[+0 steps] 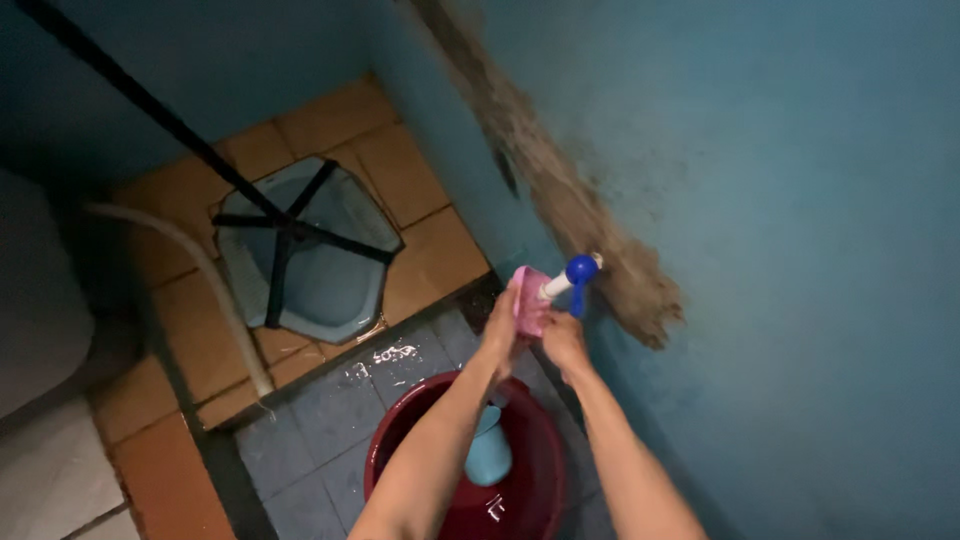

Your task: The person scrubs a dark plastic cup with a toothbrush under a running tap, rinses it, and places it on a wall-mounted rack. They then retrieve a pink plastic container, scrub it with a green sponge, rinse it, and place it on the same rack.

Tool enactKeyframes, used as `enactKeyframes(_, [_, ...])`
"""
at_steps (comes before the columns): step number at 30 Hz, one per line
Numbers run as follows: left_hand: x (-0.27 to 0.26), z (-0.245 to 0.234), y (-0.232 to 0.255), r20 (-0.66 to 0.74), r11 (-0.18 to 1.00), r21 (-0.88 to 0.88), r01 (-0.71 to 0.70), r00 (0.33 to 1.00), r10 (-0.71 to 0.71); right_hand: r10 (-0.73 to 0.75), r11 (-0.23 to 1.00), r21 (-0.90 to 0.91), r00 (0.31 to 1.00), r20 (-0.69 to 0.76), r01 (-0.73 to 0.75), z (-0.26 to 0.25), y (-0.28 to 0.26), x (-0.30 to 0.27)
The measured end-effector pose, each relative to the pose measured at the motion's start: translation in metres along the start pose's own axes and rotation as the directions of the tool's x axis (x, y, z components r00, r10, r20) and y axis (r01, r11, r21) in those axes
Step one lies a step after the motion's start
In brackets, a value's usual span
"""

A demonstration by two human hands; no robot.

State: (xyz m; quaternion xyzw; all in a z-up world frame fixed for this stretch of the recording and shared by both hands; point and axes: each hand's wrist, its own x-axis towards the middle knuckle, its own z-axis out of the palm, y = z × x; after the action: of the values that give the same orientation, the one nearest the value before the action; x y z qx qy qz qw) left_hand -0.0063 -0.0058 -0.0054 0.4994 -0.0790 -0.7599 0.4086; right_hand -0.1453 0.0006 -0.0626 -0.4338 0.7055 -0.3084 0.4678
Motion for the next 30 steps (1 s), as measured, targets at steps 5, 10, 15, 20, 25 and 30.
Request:
enactKeyframes(5, [0.013, 0.005, 0.010, 0.003, 0.928, 0.258, -0.268, 0.961, 0.276, -0.317, 0.905, -0.368, 0.918, -0.240, 0.216, 0.025, -0.015, 0.002])
enactKeyframes(10, [0.010, 0.012, 0.016, 0.036, 0.923, 0.291, -0.250, 0.967, 0.250, -0.126, 0.992, -0.058, 0.934, -0.334, 0.113, 0.022, -0.046, -0.008])
enactKeyframes(15, [0.006, 0.017, 0.015, 0.051, 0.941, 0.257, -0.218, 0.976, 0.213, -0.160, 0.959, -0.273, 0.934, -0.319, 0.071, 0.021, -0.046, -0.007])
enactKeyframes(20, [0.006, 0.004, 0.023, 0.178, 0.960, 0.207, -0.189, 0.972, 0.153, -0.186, 0.964, -0.235, 0.948, -0.258, 0.125, 0.025, -0.027, -0.007])
enactKeyframes(25, [0.017, -0.009, 0.029, 0.228, 0.924, 0.295, -0.244, 0.957, 0.180, 0.032, 0.944, 0.328, 0.999, 0.008, -0.033, 0.032, -0.002, 0.003])
enactKeyframes(30, [0.007, -0.012, 0.031, 0.214, 0.886, 0.354, -0.298, 0.948, 0.234, 0.042, 0.969, 0.244, 0.999, -0.031, -0.033, 0.042, 0.005, 0.000])
